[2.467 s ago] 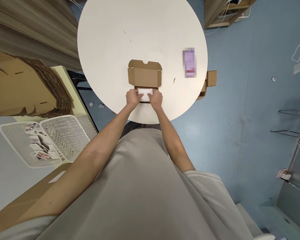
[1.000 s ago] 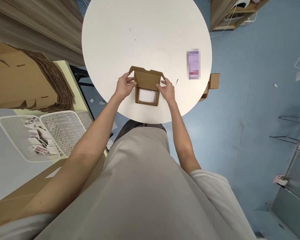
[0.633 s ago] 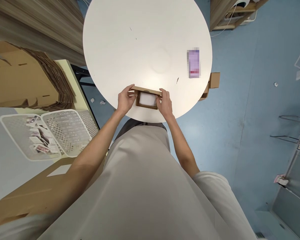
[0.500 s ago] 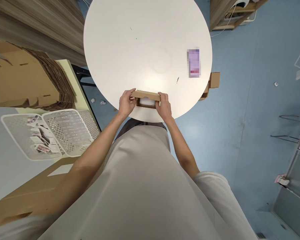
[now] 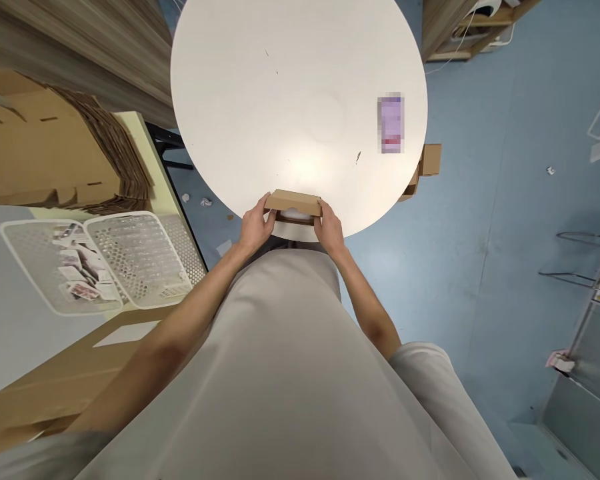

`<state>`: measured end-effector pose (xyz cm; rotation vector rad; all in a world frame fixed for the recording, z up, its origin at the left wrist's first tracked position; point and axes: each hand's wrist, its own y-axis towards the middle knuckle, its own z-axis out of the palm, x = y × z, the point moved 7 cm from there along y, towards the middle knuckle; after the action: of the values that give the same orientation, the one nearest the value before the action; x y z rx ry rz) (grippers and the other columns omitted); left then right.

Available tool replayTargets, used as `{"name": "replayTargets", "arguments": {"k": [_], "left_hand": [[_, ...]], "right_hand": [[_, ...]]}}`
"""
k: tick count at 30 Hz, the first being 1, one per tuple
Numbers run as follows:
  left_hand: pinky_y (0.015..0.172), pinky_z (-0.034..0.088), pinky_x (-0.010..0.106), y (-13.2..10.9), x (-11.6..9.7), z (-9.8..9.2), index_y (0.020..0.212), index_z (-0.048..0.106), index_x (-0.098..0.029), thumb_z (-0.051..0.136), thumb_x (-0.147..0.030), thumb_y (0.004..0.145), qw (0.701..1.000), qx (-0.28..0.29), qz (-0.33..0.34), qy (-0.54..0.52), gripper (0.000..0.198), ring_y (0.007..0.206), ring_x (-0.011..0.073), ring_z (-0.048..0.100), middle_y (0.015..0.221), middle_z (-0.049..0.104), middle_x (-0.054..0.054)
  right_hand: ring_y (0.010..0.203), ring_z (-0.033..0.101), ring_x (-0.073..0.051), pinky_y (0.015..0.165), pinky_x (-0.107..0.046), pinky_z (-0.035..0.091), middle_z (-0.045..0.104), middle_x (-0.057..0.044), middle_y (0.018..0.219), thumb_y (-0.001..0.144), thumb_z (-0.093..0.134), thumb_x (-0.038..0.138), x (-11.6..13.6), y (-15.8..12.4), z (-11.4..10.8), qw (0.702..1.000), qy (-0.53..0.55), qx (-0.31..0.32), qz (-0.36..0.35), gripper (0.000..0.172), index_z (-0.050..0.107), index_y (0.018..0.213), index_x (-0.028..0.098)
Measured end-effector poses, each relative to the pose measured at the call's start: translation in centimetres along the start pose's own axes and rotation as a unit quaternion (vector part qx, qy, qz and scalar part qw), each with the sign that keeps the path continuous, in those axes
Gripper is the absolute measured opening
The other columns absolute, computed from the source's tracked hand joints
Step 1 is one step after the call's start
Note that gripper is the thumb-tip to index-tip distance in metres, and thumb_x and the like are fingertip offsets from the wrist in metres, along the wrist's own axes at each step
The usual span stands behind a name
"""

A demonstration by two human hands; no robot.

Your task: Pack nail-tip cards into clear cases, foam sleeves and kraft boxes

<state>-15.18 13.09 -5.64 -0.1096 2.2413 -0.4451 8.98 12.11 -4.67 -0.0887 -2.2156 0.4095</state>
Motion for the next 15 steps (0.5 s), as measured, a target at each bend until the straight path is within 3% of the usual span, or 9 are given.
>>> {"name": "replayTargets", "arguments": {"k": [5,10,12,15], "left_hand": [[0.114,0.055,0.049,4.3,-1.2,-0.3,0.175,0.036,-0.020,0.047,-0.053,0.114,0.998,-0.008,0.041,-0.048,0.071,0.134,0.0376,0.073,0.137,0.079,0.018],[0.118,0.050,0.051,10.2,-2.2,-0.7,0.173,0.042,-0.016,0.045,-0.051,0.114,0.998,0.007,0.054,-0.039,0.068,0.131,0.0398,0.072,0.128,0.081,0.019],[0.119,0.048,0.052,11.3,-2.3,-0.6,0.172,0.044,-0.017,0.046,-0.051,0.114,0.998,0.014,0.048,-0.028,0.068,0.132,0.0415,0.070,0.128,0.080,0.018],[0.117,0.049,0.053,10.9,-2.0,0.0,0.167,0.049,-0.018,0.046,-0.052,0.114,0.999,0.027,0.039,-0.017,0.063,0.129,0.0427,0.070,0.120,0.080,0.016]], "right_hand": [[0.128,0.071,-0.035,0.115,-0.057,0.058,0.074,-0.016,0.144,0.117,0.037,0.045,-0.2,5.1,-1.1,1.000,-0.008,-0.015,-0.017,0.052,0.048,0.164,0.026],[0.130,0.070,-0.037,0.116,-0.058,0.057,0.074,-0.014,0.144,0.118,0.033,0.056,0.1,11.1,-3.5,0.998,-0.026,-0.024,-0.059,0.059,0.048,0.166,0.027],[0.128,0.071,-0.037,0.114,-0.057,0.058,0.076,-0.013,0.140,0.118,0.033,0.057,0.3,12.0,-4.0,0.997,-0.026,-0.025,-0.061,0.059,0.050,0.166,0.028],[0.124,0.071,-0.037,0.112,-0.057,0.058,0.078,-0.012,0.135,0.117,0.034,0.057,-0.1,11.3,-3.5,0.998,-0.035,-0.015,-0.043,0.059,0.049,0.166,0.028]]}}
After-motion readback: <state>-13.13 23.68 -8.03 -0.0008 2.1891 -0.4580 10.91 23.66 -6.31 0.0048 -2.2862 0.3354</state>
